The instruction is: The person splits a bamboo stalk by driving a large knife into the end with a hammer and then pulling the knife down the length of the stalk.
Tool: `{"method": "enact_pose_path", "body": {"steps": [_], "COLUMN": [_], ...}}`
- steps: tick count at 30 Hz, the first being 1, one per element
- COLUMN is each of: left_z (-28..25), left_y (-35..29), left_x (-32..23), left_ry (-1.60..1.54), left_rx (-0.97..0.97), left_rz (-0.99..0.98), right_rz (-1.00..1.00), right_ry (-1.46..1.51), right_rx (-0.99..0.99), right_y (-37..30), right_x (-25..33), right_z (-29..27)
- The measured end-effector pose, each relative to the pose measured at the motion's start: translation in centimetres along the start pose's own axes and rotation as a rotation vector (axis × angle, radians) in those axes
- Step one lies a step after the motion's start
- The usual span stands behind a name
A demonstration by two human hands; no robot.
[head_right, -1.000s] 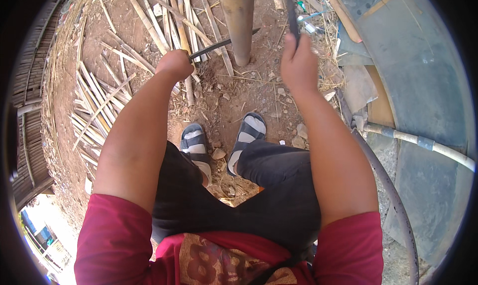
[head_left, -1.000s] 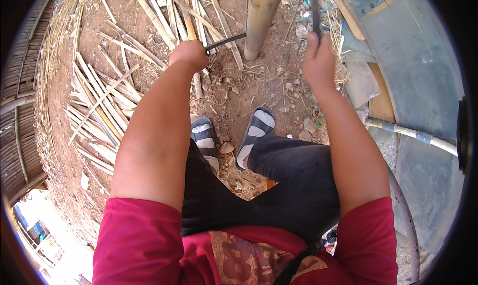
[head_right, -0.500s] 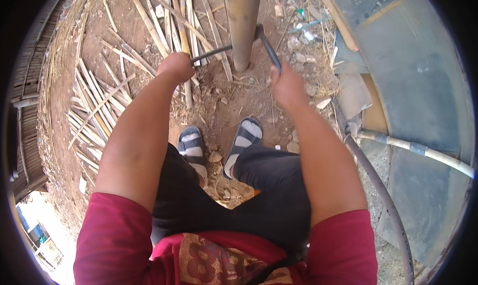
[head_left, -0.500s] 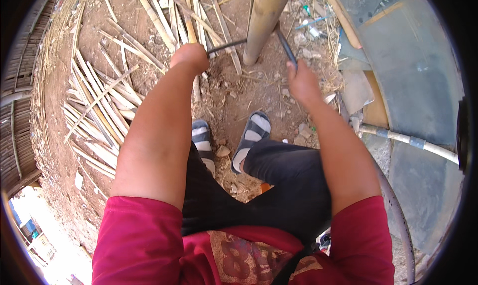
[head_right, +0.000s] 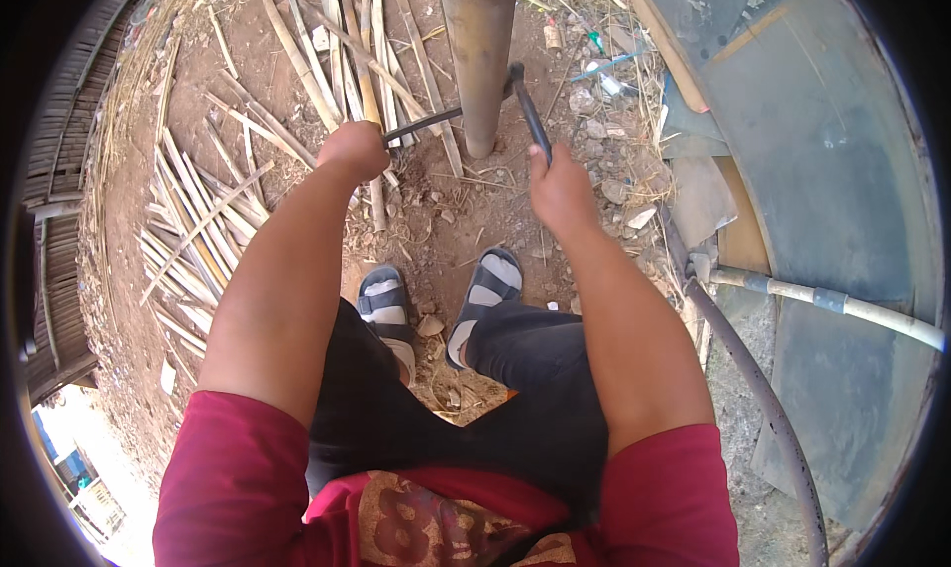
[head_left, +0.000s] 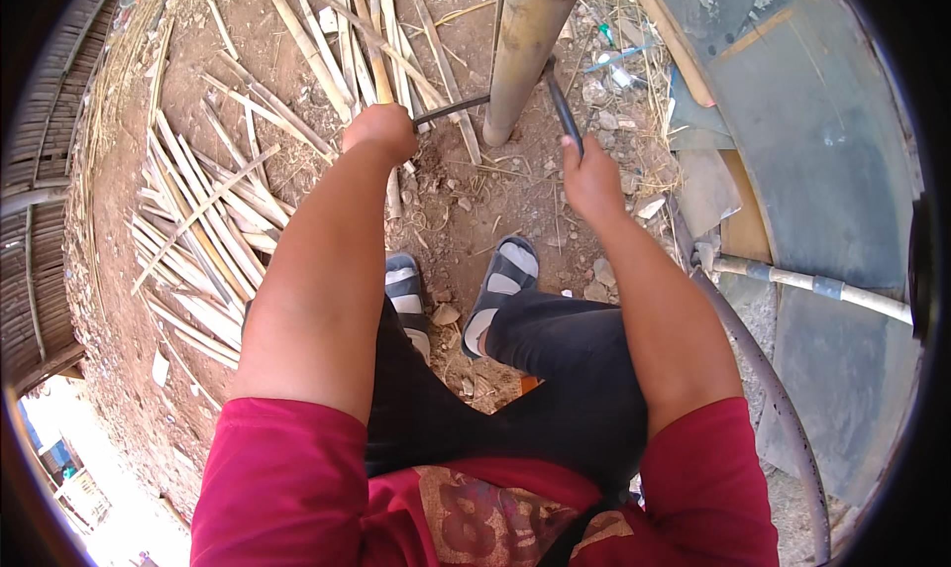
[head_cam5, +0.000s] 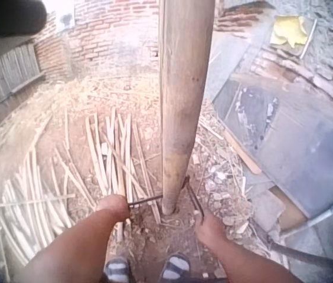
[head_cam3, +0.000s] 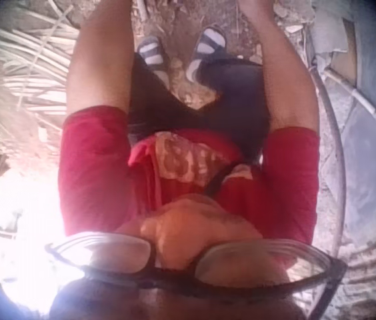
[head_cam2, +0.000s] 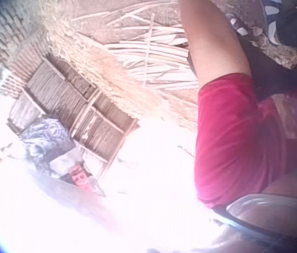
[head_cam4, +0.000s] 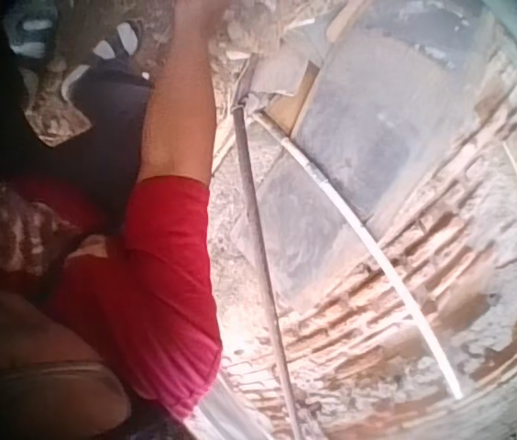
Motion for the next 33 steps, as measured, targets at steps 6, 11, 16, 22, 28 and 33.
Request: {"method": "enact_pose_path", "body": {"steps": [6, 11, 16, 22, 28, 33], "left_z": [0.0, 0.2, -0.1, 0.1, -0.9, 0.1], "left_y": [0.3, 1.2, 0.3, 0.4, 0.3, 0.1], "left_x": [0.8, 0.5, 0.6, 0.5, 0.3, 0.8], "left_ry": [-0.009, -0.056, -0.014, -0.074, -0.033, -0.008], "left_rx": [0.048, 0.053, 0.022, 0.041, 0.012, 0.027], "left_rz": [0.010, 0.006, 0.026, 0.001, -0.004, 0.007], "right_rz": [-0.116, -0.148, 0.018, -0.067, -0.054, -0.071], "right_ry": [0.303, -0.046, 0.164, 0.035, 0.117, 0.337], "right_rx": [-0.238, -0.127, -0.044, -0.091, -0.069, -0.202], "right_y": [0.9, 0.8, 1.4, 1.0, 1.3, 0.4], "right_x": [4.8, -2.2, 2.3, -0.2, 2.6, 5.8], "right_z": [-7.7, 0.3, -4.1, -2.4, -3.7, -7.8]}}
Point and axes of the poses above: each hand's wrist, its own y-axis towards the middle knuckle, its own z-axis out of the palm, x = y × z, the point moved 6 cm from there along y, towards the middle knuckle, and after that the axes turned 11 degrees about z, right-handed, at the moved point
